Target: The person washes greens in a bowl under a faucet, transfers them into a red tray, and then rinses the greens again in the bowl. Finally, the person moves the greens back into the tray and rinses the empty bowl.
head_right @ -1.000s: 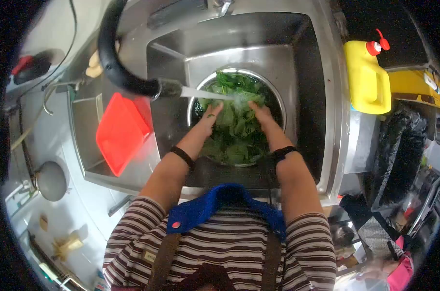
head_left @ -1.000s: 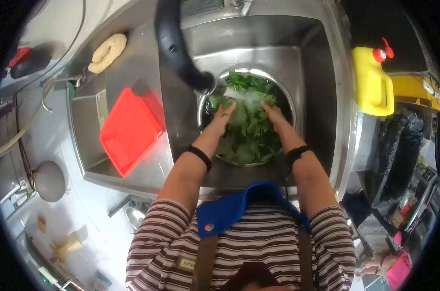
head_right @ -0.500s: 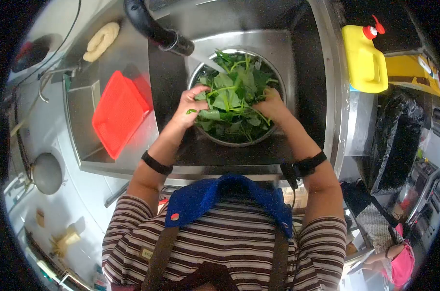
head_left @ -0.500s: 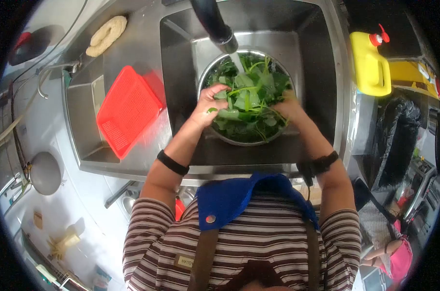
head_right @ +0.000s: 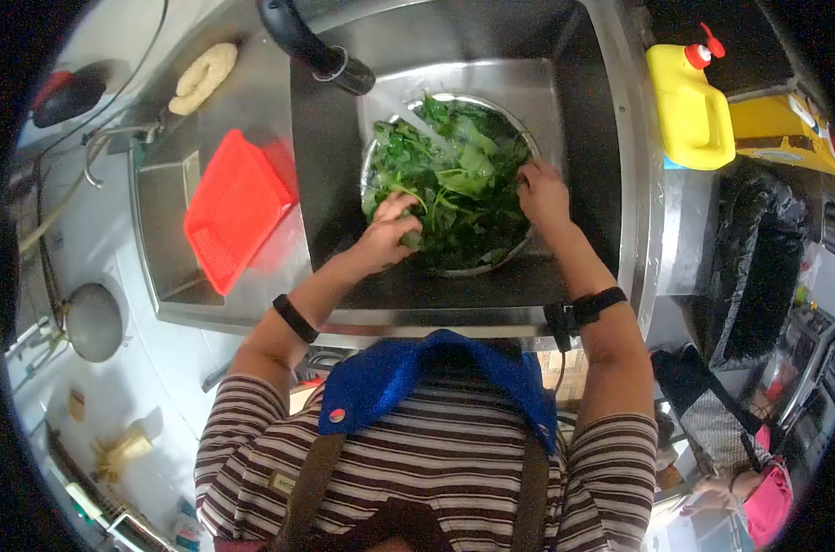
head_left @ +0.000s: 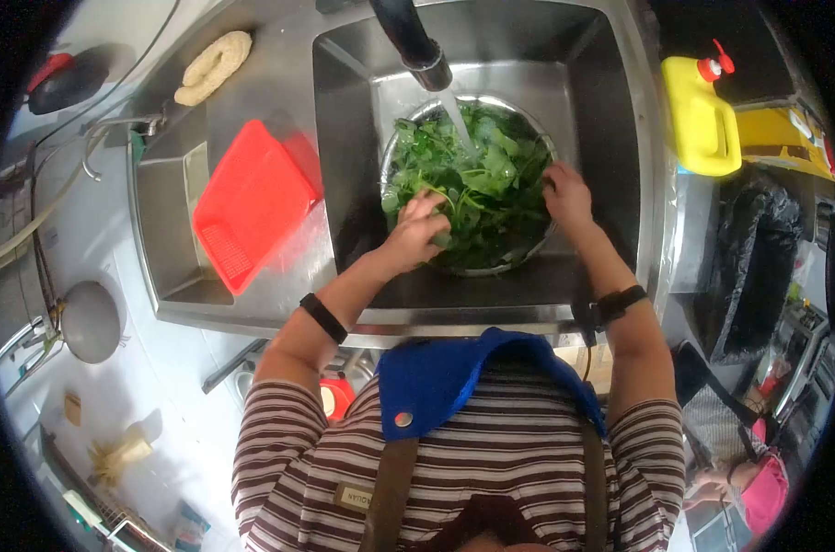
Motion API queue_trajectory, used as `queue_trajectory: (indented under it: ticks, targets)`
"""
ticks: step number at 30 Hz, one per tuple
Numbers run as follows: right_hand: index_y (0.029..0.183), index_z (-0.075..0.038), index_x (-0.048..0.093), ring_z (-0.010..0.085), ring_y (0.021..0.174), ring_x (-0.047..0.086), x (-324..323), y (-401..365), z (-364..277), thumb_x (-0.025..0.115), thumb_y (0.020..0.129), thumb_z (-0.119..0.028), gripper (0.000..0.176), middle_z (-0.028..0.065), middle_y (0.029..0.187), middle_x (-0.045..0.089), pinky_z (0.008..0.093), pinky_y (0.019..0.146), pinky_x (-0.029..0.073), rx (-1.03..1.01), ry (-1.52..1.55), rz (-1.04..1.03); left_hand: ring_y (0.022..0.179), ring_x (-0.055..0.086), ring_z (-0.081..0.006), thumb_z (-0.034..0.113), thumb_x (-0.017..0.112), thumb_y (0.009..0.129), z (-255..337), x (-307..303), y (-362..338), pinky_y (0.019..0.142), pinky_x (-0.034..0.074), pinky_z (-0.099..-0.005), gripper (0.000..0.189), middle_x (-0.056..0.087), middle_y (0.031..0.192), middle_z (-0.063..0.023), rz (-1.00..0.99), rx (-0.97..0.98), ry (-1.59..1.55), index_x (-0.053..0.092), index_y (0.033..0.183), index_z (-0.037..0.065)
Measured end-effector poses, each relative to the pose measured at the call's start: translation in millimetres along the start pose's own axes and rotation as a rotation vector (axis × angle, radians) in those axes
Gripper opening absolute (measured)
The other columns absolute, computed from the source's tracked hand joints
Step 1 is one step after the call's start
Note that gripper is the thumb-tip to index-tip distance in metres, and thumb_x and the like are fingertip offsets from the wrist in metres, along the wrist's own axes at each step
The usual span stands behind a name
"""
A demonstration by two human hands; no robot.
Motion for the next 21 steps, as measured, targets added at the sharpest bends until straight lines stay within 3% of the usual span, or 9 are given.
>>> queue_trajectory:
  ticks: [3, 6, 9, 11, 13, 16, 17, 19, 21]
  targets:
    - [0.123, -0.023, 0.046, 0.0438, 0.123, 0.029, -7, -10, -56, 0.070, 0.067, -0.017, 0.061, 0.0181, 0.139, 0.024, 0.0479, 0.091, 0.041, -0.259, -0.179, 0.050, 0.131, 0.006, -0.0475, 0.019, 0.077, 0.064, -13, 11, 12, 0.104, 0.021, -0.0529, 0.088, 0.002, 0.143, -0.0211, -0.042, -0.272, -0.136, 0.025, 0.135, 0.027]
    - [0.134, -0.032, 0.028, 0.0477, 0.126, 0.021, 33, -6, -87, 0.073, 0.068, -0.031, 0.081, 0.0153, 0.145, 0.008, 0.0581, 0.095, 0.034, -0.281, -0.286, -0.276, 0.127, 0.002, -0.0551, 0.037, 0.080, 0.058, -42, 49, 41, 0.101, 0.024, -0.0572, 0.114, -0.015, 0.144, -0.0193, -0.175, -0.442, -0.012, 0.001, 0.140, 0.034]
    - [0.136, -0.035, 0.023, 0.0497, 0.126, 0.019, 63, 5, -84, 0.075, 0.065, -0.037, 0.087, 0.0143, 0.146, 0.005, 0.0611, 0.095, 0.032, -0.215, -0.439, -0.441, 0.127, -0.001, -0.0545, 0.041, 0.079, 0.059, -70, 94, 64, 0.099, 0.028, -0.0578, 0.113, -0.016, 0.145, -0.0172, -0.357, -0.610, 0.046, 0.001, 0.141, 0.033]
    - [0.134, -0.034, 0.026, 0.0526, 0.123, 0.022, 86, 19, -70, 0.077, 0.063, -0.035, 0.088, 0.0159, 0.144, 0.012, 0.0616, 0.093, 0.033, -0.233, -0.423, -0.407, 0.127, 0.015, -0.0503, 0.041, 0.078, 0.060, -85, 108, 74, 0.094, 0.035, -0.0558, 0.111, 0.000, 0.145, -0.0183, -0.380, -0.628, 0.041, 0.003, 0.141, 0.030]
    - [0.137, -0.029, 0.023, 0.0489, 0.125, 0.022, 102, 27, -57, 0.076, 0.064, -0.031, 0.089, 0.0167, 0.144, 0.014, 0.0586, 0.095, 0.033, -0.154, -0.381, -0.534, 0.125, 0.027, -0.0443, 0.040, 0.078, 0.060, -100, 120, 79, 0.091, 0.039, -0.0538, 0.106, 0.018, 0.143, -0.0201, -0.384, -0.634, -0.105, 0.011, 0.141, 0.027]
    - [0.138, -0.017, 0.024, 0.0419, 0.127, 0.025, 163, 52, -9, 0.072, 0.068, -0.027, 0.085, 0.0178, 0.141, 0.023, 0.0519, 0.098, 0.034, 0.053, -0.317, -0.691, 0.114, 0.047, -0.0351, 0.030, 0.070, 0.071, -174, 210, 97, 0.085, 0.043, -0.0488, 0.073, 0.046, 0.126, -0.0193, -0.313, -0.205, -0.060, 0.034, 0.134, 0.018]
    - [0.138, -0.012, 0.025, 0.0393, 0.127, 0.027, 197, 56, 17, 0.070, 0.070, -0.025, 0.082, 0.0182, 0.139, 0.027, 0.0493, 0.098, 0.034, 0.137, -0.295, -0.741, 0.110, 0.049, -0.0340, 0.025, 0.066, 0.074, -191, 229, 102, 0.084, 0.044, -0.0475, 0.061, 0.049, 0.123, -0.0185, -0.369, -0.325, 0.030, 0.039, 0.129, 0.016]
    - [0.131, -0.007, 0.034, 0.0371, 0.123, 0.033, 194, 60, 18, 0.066, 0.071, -0.023, 0.069, 0.0180, 0.134, 0.034, 0.0460, 0.096, 0.036, 0.158, -0.260, -0.647, 0.104, 0.055, -0.0317, 0.016, 0.057, 0.080, -200, 239, 104, 0.083, 0.045, -0.0450, 0.040, 0.055, 0.116, -0.0170, -0.481, -0.562, 0.213, 0.050, 0.119, 0.011]
    - [0.123, -0.005, 0.044, 0.0363, 0.119, 0.038, 168, 56, 11, 0.064, 0.072, -0.021, 0.057, 0.0173, 0.127, 0.042, 0.0438, 0.092, 0.040, 0.186, -0.272, -0.580, 0.105, 0.052, -0.0344, 0.011, 0.050, 0.083, -172, 199, 94, 0.087, 0.042, -0.0442, 0.035, 0.054, 0.114, -0.0203, -0.321, -0.531, 0.085, 0.051, 0.117, 0.008]
Point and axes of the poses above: each hand's wrist, its own y-axis towards the middle knuckle, its own x-axis out of the palm, z = x × y, the point moved 8 cm from there along y, towards the middle knuckle
